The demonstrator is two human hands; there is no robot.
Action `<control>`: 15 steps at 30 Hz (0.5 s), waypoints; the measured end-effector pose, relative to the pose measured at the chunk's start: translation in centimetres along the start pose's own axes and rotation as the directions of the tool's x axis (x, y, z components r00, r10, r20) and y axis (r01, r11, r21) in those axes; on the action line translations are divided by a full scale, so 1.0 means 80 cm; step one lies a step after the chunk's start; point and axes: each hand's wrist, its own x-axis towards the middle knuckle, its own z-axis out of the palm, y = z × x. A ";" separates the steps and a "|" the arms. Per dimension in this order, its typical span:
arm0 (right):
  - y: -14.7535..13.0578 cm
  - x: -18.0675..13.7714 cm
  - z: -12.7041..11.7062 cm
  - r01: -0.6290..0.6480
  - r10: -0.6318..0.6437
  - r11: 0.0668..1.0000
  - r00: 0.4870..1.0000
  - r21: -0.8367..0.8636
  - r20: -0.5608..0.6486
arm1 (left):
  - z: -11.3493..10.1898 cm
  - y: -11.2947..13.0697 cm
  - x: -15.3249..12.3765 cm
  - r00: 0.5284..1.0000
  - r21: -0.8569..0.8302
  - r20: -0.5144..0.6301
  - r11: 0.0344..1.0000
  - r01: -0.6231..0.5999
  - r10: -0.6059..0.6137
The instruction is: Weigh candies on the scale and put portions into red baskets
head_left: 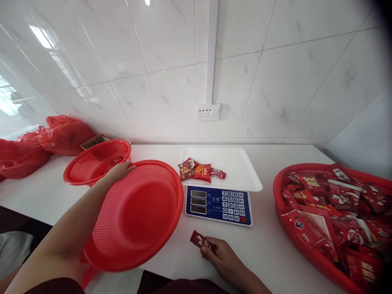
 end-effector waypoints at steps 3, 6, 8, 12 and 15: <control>0.000 0.000 0.001 -0.012 0.012 1.000 1.000 0.004 -0.008 | 0.003 -0.036 0.002 0.991 0.007 -0.021 0.991 0.133 -0.133; -0.001 0.000 0.001 -0.024 0.024 1.000 1.000 0.005 -0.001 | 0.006 -0.064 -0.008 0.977 0.006 -0.024 0.977 0.213 -0.213; -0.001 0.000 0.000 -0.027 0.027 1.000 1.000 -0.010 -0.002 | 0.008 -0.077 -0.018 0.959 -0.007 -0.026 0.960 0.281 -0.281; 0.000 0.000 0.000 -0.030 0.030 0.999 1.000 -0.045 -0.002 | 0.017 -0.093 -0.036 0.947 -0.091 -0.015 0.943 0.319 -0.321; 0.001 0.000 0.001 -0.021 0.022 0.997 1.000 -0.077 0.005 | 0.024 -0.095 -0.049 0.949 -0.179 -0.009 0.934 0.308 -0.315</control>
